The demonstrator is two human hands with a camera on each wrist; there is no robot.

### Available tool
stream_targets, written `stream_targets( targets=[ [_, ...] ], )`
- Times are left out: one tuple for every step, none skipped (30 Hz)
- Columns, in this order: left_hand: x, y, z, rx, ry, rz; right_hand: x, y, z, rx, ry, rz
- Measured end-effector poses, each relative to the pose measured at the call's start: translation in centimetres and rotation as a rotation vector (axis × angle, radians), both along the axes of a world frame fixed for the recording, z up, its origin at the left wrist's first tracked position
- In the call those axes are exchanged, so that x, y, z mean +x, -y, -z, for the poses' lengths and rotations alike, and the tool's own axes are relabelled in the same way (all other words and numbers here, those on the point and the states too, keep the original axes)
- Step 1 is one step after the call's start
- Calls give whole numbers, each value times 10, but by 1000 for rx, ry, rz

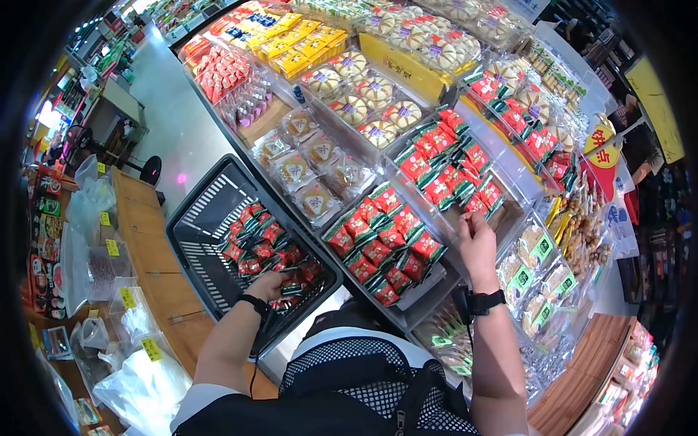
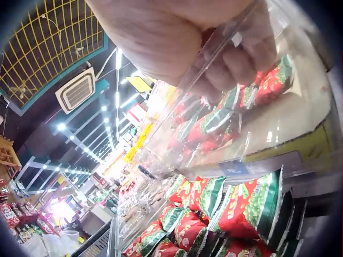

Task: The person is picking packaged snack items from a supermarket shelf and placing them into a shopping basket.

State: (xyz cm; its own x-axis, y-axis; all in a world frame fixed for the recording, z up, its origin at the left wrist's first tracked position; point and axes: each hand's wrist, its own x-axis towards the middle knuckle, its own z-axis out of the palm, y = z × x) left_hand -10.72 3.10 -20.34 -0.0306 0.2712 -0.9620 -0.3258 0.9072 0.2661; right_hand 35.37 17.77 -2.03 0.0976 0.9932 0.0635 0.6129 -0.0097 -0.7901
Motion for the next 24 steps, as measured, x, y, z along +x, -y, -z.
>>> stream_targets(
  targets=[
    [0,0,3,-31,-4,-26,-1,0,-1,0,3,6],
    [-4,5,19,-31,-1,-20,-2,0,-2,6,38,22],
    [-11,12,46,3,22,-64,-4,1,-3,10,73,41],
    [-9,12,47,40,45,-108,-6,2,-7,9,77,50],
    [-7,15,47,40,85,-191,-9,4,-11,18,123,60],
    [-6,17,46,43,91,-180,-12,4,-14,32,169,72],
    [0,15,36,24,-33,-73,-13,4,-16,31,204,83],
    [3,17,40,7,-157,32,-15,6,-18,72,216,80],
    [2,18,43,45,-111,60,-15,6,-18,80,242,78],
    [8,18,45,91,-197,39,-15,6,-17,87,269,79],
    [3,20,64,86,-220,82,-15,6,-16,83,287,79],
    [-5,20,81,81,-246,125,-15,6,-18,107,301,74],
    [-6,20,84,53,-293,235,-17,6,-21,71,304,83],
    [-2,16,81,26,-342,345,-18,7,-23,35,306,93],
    [0,15,76,46,-470,525,-18,7,-24,34,300,98],
    [2,13,75,40,-513,628,-19,7,-25,34,292,100],
    [5,8,60,188,-570,778,-21,8,-29,16,292,106],
    [5,9,42,337,-627,924,-20,9,-29,22,293,115],
    [7,2,21,307,-715,1164,-19,8,-27,9,276,102],
    [4,-5,32,204,-724,1260,-17,7,-26,-4,260,89],
    [5,-5,26,212,-821,1256,-15,6,-26,-72,225,78],
    [5,-5,21,220,-916,1248,-13,4,-30,-65,228,83],
    [5,-12,3,262,-925,1278,-14,2,-37,-120,189,48],
    [8,-19,-15,268,-924,1282,-13,0,-41,-175,150,13]
  ],
)
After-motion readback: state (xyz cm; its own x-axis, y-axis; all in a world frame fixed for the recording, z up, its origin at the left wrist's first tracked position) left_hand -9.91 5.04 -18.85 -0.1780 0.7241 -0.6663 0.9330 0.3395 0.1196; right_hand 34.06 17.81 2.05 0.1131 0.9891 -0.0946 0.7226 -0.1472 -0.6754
